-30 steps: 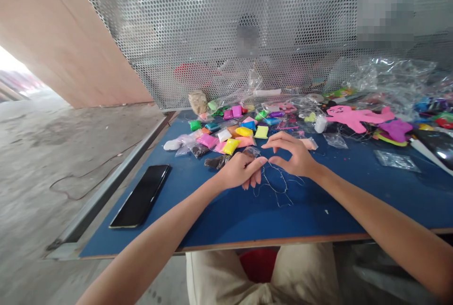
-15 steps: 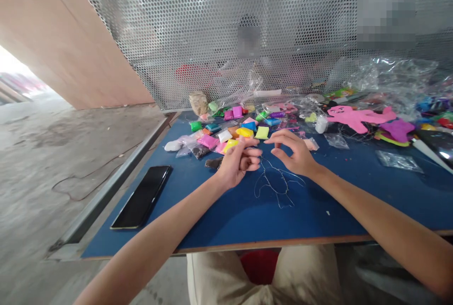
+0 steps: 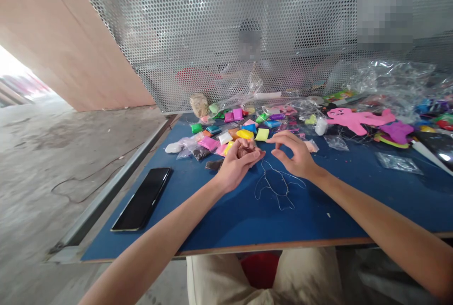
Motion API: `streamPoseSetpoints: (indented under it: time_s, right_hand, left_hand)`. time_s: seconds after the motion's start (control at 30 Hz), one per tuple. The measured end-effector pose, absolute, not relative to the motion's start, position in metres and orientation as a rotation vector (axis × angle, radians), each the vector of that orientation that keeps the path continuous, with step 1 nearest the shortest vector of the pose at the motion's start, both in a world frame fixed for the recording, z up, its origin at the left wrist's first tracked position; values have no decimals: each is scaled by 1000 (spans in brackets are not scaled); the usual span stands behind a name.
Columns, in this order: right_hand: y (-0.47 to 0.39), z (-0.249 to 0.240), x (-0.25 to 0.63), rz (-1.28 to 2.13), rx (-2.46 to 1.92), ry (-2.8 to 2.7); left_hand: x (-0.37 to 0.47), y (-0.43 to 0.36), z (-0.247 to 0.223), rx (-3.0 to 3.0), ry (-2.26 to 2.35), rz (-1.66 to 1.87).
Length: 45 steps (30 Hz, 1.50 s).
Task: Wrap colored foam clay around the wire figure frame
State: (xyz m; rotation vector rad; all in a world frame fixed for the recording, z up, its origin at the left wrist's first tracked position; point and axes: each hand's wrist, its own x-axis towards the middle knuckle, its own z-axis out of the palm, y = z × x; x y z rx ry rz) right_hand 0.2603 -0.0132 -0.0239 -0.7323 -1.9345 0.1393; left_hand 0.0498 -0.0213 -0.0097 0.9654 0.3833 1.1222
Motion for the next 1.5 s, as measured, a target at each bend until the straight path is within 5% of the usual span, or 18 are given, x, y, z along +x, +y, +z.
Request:
streamPoseSetpoints:
  time_s: [1.0, 1.5]
  right_hand:
    - [-20, -20, 250, -65, -657, -2295]
    - [-22, -30, 253, 239, -553, -2143]
  left_hand:
    - [51, -18, -21, 1259, 517, 849]
    - [48, -26, -14, 1559, 523, 664]
